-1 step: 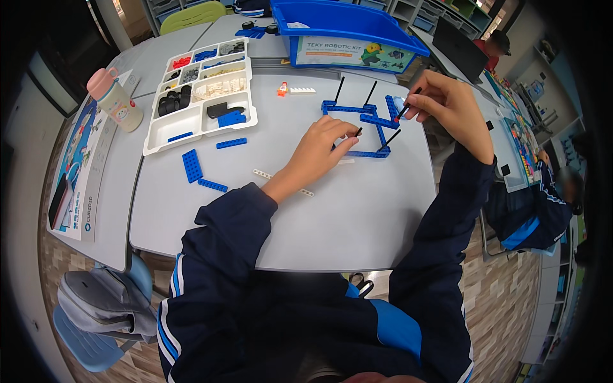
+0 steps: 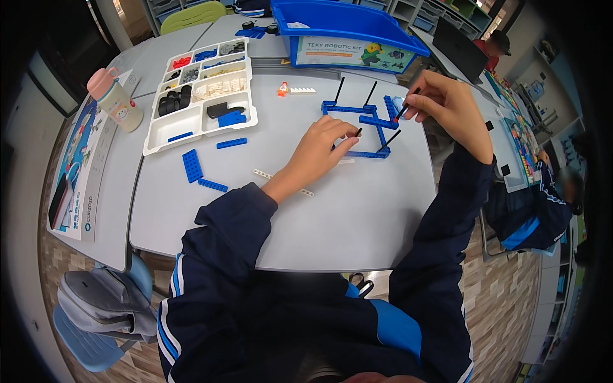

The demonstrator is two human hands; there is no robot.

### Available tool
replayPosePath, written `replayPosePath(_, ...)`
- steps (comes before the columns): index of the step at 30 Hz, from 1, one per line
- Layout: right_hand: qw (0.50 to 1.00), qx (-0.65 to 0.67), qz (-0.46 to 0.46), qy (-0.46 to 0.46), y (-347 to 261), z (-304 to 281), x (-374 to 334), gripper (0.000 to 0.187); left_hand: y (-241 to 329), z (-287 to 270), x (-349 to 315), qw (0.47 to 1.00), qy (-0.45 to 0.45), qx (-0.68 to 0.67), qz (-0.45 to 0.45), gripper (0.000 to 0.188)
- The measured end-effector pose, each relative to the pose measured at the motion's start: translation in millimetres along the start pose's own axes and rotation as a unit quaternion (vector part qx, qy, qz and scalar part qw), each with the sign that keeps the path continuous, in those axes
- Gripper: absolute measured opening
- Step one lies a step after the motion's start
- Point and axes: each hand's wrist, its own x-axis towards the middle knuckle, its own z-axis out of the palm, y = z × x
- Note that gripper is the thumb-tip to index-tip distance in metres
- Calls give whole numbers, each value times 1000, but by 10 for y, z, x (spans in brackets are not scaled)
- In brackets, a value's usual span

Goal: The person assembles a robotics kit by connecting blue and white plastic beams with black rods. They build a square frame, attach vertical rods, and then construct a separate white beam assembly, handling pieces one at a time.

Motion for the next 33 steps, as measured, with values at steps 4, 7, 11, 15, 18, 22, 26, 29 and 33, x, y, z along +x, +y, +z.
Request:
replayPosePath(4,1000,-5,-11,-4,-19,53,20,10,25,-15,7,1000,5,-2,0,15)
replayPosePath(7,1000,-10,-18,2,-10,70,42,10,29,-24,3,1000,-1,2,-5,14)
replayPosePath(11,997,-21,-58,52,53,79,95,7,11,-46,26,1000,8,13,20,14)
replayPosePath(15,995,-46,-49,68,161,52,153,9,-3,-112,36,1000,-10,27,13,19)
replayPosePath(18,995,-64,-42,71,249,71,211,9,-4,-157,32,999,-40,-9,-18,27)
replayPosePath(22,995,-86,-32,32,326,146,267,9,-11,-189,35,968,-87,-202,-120,39)
replayPosePath(26,996,-77,-35,6,364,261,328,10,-27,-206,46,927,-61,-333,-161,43)
replayPosePath(29,996,-71,-55,0,406,377,395,10,-67,-210,60,930,-24,-304,-206,40)
replayPosePath(33,997,-35,-69,11,504,577,513,6,-175,-157,75,955,70,-198,-210,27)
